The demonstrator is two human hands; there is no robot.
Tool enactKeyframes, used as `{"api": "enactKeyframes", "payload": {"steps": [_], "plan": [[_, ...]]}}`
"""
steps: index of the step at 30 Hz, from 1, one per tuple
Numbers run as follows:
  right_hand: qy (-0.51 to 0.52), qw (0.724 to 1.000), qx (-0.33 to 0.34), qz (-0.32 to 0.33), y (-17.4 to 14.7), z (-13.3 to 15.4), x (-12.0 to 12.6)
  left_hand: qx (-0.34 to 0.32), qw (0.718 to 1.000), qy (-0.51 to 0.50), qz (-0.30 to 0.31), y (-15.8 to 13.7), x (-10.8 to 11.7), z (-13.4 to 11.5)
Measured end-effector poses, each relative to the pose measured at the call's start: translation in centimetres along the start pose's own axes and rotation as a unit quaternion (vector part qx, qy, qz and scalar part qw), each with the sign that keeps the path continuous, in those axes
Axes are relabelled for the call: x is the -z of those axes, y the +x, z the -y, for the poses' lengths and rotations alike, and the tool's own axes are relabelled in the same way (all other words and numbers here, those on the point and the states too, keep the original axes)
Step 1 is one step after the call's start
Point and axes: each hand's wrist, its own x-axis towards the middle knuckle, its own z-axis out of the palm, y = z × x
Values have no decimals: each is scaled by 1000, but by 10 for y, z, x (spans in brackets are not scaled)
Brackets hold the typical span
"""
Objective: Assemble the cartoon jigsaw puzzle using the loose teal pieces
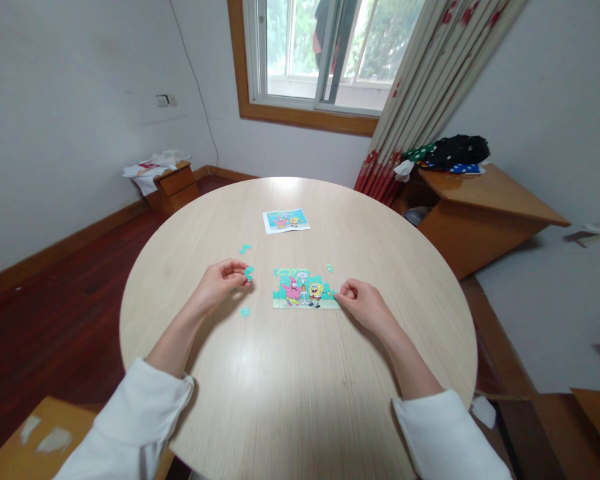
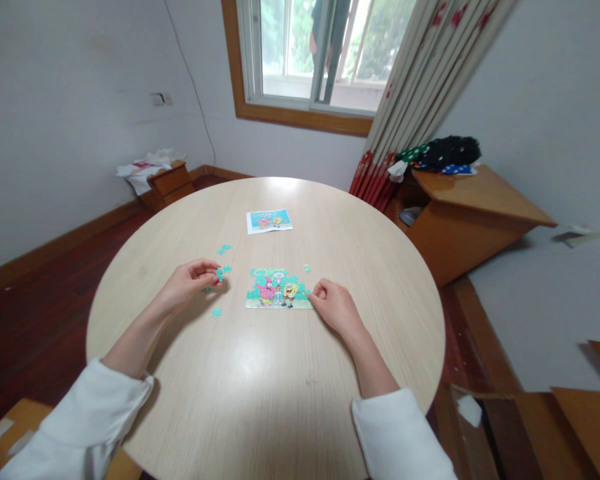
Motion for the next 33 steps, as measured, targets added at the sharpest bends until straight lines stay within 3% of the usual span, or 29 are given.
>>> {"api": "enactKeyframes", "payload": {"steps": [33], "plan": [[-4, 1000, -3, 2, 1, -2, -2, -14, 999, 36, 19, 0, 1, 1]]}}
